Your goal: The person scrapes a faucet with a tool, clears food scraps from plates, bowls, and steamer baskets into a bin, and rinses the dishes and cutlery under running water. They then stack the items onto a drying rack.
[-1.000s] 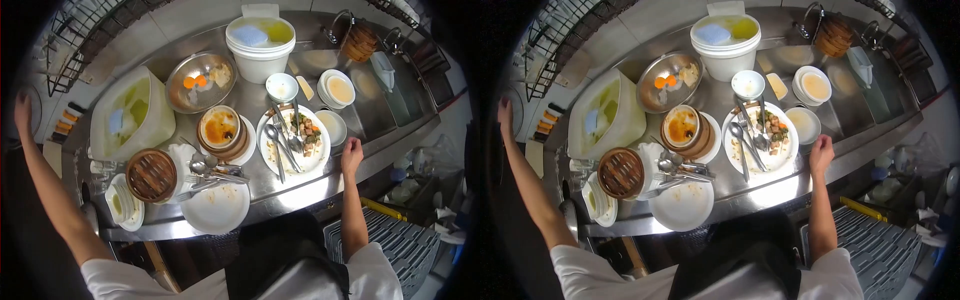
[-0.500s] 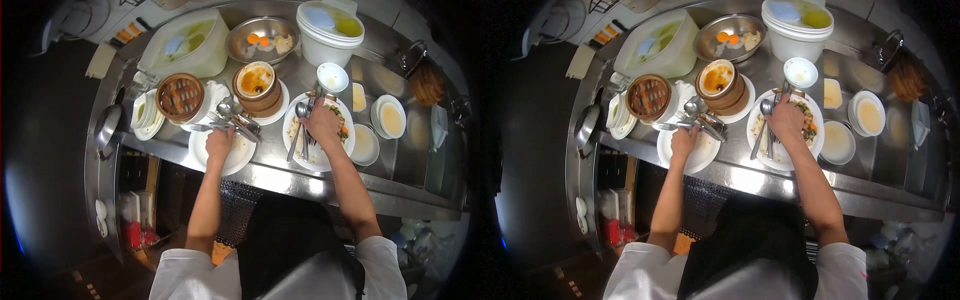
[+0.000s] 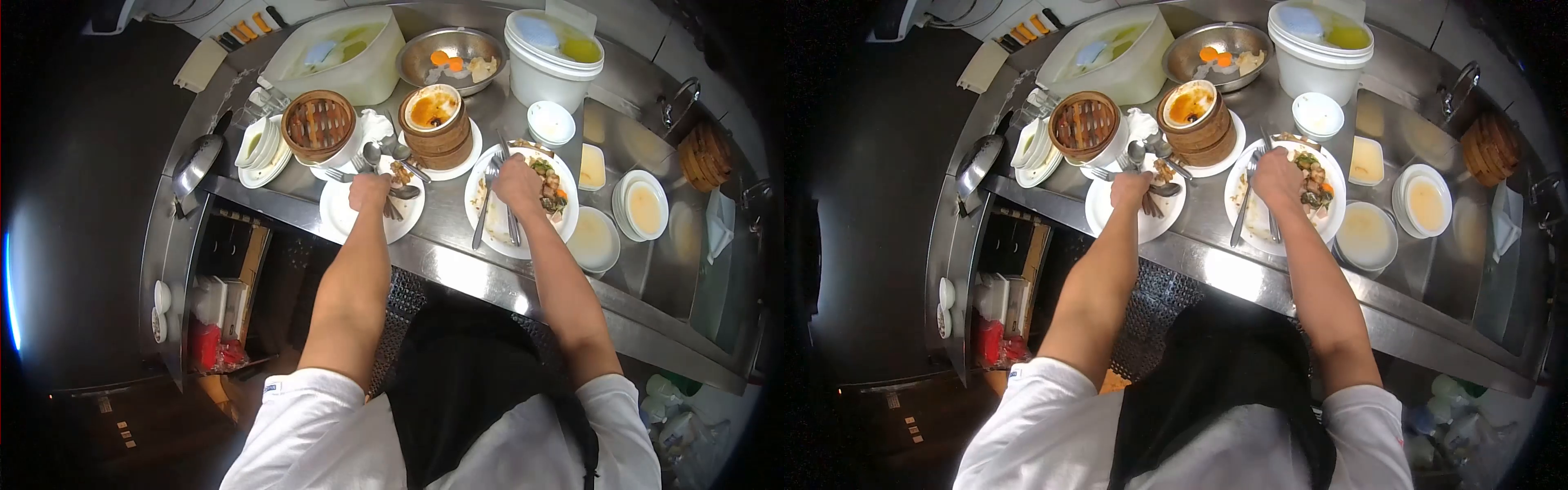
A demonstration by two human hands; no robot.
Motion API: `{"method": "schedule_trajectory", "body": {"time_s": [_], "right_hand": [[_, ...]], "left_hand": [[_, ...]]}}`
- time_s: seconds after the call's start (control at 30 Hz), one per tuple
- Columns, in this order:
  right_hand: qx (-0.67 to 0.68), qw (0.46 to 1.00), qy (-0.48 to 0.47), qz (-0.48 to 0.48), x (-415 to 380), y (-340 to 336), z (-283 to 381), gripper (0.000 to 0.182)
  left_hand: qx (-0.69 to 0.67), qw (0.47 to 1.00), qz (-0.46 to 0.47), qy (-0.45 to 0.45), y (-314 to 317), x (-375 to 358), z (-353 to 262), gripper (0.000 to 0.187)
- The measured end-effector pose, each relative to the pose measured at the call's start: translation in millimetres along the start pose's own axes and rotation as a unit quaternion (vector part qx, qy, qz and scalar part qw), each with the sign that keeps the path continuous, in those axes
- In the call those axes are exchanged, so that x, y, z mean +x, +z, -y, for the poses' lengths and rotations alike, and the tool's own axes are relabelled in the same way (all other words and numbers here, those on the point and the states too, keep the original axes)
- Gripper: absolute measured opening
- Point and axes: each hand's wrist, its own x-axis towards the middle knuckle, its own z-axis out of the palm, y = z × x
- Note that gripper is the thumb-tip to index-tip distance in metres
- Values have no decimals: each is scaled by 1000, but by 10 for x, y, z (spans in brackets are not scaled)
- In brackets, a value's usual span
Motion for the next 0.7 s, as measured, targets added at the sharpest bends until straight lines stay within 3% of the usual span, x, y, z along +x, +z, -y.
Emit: {"method": "schedule_trajectory", "body": {"time_s": [0.1, 0.2, 0.33, 0.37, 0.47, 0.57, 0.63, 0.7], "right_hand": [[11, 999, -12, -31, -9, 40, -6, 26], [3, 999, -39, -35, -88, -25, -13, 25], [-14, 995, -87, -47, -55, 68, -28, 26], [5, 996, -76, -43, -44, 60, -18, 26], [29, 999, -39, -23, -72, -76, -7, 26], [73, 996, -25, -32, -62, -142, -41, 28], [90, 996, -10, -14, -81, -154, -66, 28], [111, 994, 14, 17, -102, -142, -53, 28]], "left_hand": [[-31, 999, 27, -13, -33, 85, 87, 37], [-64, 997, 41, -26, -158, -11, 151, 35], [-101, 994, 6, 40, 22, 270, 394, 35], [-118, 990, 22, 79, 162, 536, 492, 39], [-207, 973, 91, 40, 31, 445, 496, 39], [-211, 964, 114, 119, 10, 648, 613, 34], [-204, 956, 130, 165, -293, 257, 474, 31], [-128, 948, 44, 289, -287, 384, 368, 28]]}}
